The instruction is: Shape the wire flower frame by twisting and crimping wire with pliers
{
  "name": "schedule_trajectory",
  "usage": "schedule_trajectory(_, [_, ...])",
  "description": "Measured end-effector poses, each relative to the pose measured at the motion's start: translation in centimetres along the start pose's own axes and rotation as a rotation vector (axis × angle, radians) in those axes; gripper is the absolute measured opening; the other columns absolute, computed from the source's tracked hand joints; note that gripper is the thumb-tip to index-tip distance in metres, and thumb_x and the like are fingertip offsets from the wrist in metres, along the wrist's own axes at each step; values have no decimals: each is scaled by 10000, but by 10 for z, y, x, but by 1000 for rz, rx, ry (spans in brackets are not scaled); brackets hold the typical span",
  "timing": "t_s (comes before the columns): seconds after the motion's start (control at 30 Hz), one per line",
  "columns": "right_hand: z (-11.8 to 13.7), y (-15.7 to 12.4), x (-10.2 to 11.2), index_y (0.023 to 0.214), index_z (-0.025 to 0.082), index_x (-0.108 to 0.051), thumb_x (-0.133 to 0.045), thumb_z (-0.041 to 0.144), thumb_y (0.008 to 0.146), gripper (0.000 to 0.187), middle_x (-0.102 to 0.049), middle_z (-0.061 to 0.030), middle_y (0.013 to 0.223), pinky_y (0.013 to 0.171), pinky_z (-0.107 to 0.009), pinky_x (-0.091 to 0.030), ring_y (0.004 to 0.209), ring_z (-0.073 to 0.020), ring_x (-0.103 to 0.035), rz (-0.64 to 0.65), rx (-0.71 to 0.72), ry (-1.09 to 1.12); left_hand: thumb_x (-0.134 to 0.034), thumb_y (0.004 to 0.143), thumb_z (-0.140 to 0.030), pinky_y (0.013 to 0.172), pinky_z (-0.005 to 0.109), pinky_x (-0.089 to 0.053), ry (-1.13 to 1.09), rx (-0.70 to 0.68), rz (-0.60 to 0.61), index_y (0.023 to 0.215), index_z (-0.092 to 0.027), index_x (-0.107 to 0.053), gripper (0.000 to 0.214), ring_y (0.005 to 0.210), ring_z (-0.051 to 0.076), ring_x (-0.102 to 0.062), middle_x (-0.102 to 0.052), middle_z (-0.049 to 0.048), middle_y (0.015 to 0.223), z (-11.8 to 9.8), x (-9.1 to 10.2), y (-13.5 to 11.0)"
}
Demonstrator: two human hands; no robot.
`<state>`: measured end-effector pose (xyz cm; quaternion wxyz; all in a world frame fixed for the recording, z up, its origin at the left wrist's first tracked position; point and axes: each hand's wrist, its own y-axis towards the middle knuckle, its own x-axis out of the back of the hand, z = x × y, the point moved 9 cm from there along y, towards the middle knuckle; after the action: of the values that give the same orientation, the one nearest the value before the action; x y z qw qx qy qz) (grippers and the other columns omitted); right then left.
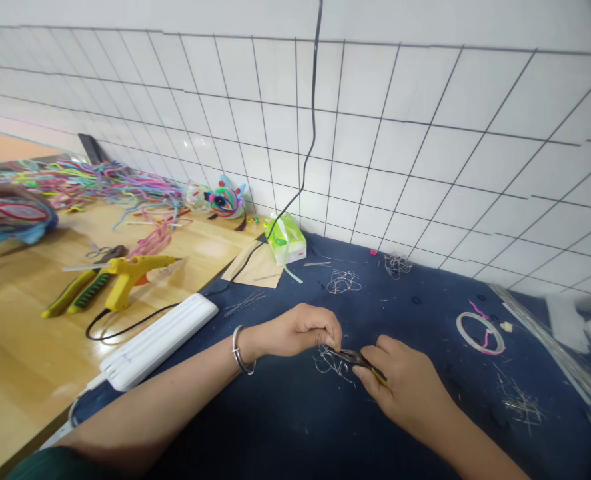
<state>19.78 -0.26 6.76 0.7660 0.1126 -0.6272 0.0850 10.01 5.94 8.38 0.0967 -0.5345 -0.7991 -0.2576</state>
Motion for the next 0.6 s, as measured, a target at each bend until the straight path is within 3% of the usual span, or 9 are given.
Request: schedule_trajectory(0.6, [0, 0, 0, 761, 226, -558, -444, 340, 852, 185, -515, 0, 704, 564, -244, -297, 645, -128, -493, -17, 6, -11, -421, 891, -219, 709, 240, -458, -1, 2, 6, 857, -124, -586, 193, 769, 121, -568, -611, 75, 831, 1, -3, -1])
